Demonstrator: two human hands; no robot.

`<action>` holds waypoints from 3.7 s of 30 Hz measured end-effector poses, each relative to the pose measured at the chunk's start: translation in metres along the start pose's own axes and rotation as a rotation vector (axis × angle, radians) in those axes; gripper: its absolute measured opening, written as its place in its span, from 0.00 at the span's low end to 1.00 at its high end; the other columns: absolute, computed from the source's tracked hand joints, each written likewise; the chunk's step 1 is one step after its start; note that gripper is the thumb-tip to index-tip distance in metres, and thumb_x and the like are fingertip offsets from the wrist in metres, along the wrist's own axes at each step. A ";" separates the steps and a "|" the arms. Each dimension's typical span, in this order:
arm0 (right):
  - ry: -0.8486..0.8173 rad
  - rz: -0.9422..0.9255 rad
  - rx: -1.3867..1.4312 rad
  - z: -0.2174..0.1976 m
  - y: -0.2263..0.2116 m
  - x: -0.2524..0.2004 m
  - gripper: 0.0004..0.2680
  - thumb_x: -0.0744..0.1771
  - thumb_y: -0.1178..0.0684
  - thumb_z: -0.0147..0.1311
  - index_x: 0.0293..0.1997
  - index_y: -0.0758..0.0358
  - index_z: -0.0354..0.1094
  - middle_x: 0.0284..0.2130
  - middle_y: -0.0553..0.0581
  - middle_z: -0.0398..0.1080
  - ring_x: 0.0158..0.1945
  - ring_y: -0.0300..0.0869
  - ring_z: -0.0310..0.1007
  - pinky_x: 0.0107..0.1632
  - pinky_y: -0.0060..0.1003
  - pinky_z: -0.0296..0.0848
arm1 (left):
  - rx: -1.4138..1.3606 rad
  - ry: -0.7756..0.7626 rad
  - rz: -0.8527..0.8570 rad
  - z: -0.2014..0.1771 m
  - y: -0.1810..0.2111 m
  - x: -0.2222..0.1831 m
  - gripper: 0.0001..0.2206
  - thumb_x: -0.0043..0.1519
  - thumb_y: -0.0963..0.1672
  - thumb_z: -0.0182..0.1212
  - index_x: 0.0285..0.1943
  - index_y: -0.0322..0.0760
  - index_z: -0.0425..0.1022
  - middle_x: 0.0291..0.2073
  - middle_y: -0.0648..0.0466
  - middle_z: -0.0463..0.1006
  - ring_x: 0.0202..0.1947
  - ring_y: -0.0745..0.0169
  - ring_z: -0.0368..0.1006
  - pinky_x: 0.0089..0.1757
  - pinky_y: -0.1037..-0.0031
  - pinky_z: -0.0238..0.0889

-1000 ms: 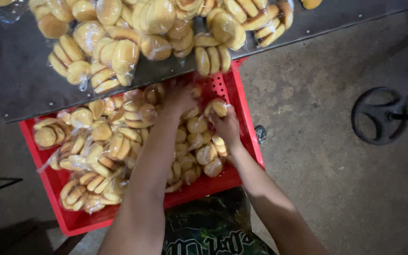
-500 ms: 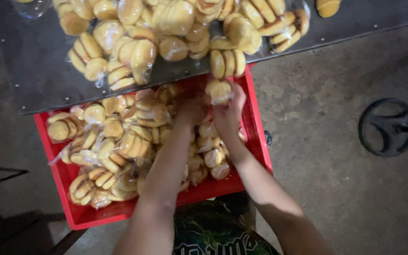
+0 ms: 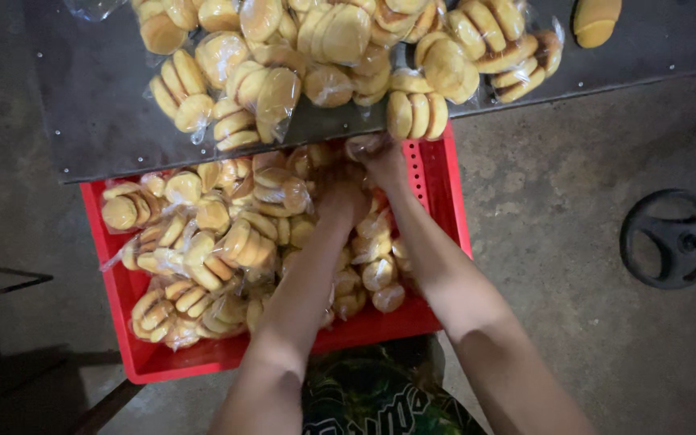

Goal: The person organizes packaged breads inside a red plastic crate and arranges wrapped bread on a metal table by hand.

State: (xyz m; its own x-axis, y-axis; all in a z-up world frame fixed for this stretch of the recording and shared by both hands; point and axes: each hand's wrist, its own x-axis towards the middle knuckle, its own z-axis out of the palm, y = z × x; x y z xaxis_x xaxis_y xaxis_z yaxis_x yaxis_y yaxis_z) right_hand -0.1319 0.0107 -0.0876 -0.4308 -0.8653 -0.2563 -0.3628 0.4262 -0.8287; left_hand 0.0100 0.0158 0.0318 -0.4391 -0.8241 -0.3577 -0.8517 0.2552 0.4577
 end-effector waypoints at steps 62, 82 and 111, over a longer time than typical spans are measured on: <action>-0.012 0.485 1.116 -0.242 -0.107 -0.264 0.19 0.69 0.44 0.51 0.66 0.60 0.60 0.53 0.60 0.73 0.52 0.49 0.76 0.49 0.45 0.76 | 0.151 -0.554 0.670 0.047 0.078 -0.115 0.24 0.59 0.53 0.62 0.59 0.37 0.76 0.61 0.44 0.75 0.63 0.44 0.68 0.66 0.50 0.47; -0.606 0.156 -1.085 -0.128 -0.068 -0.206 0.19 0.62 0.45 0.59 0.58 0.52 0.67 0.58 0.63 0.63 0.64 0.59 0.58 0.62 0.55 0.65 | -0.124 -0.307 0.707 0.015 0.034 -0.189 0.30 0.62 0.55 0.58 0.64 0.29 0.70 0.61 0.32 0.68 0.62 0.30 0.60 0.59 0.50 0.52; -0.428 0.181 0.150 -0.041 -0.111 -0.186 0.22 0.63 0.54 0.65 0.64 0.61 0.62 0.57 0.65 0.68 0.54 0.51 0.75 0.51 0.44 0.76 | -0.281 -0.278 -0.306 -0.147 -0.128 -0.135 0.35 0.47 0.56 0.72 0.60 0.34 0.71 0.53 0.42 0.79 0.54 0.46 0.77 0.55 0.61 0.70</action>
State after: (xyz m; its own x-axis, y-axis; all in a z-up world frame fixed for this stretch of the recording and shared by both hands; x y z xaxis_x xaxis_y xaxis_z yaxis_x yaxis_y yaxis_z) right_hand -0.0455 0.1352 0.0728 -0.0859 -0.8251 -0.5584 -0.1764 0.5643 -0.8065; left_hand 0.2203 0.0202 0.1409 -0.2732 -0.6643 -0.6958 -0.8601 -0.1553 0.4859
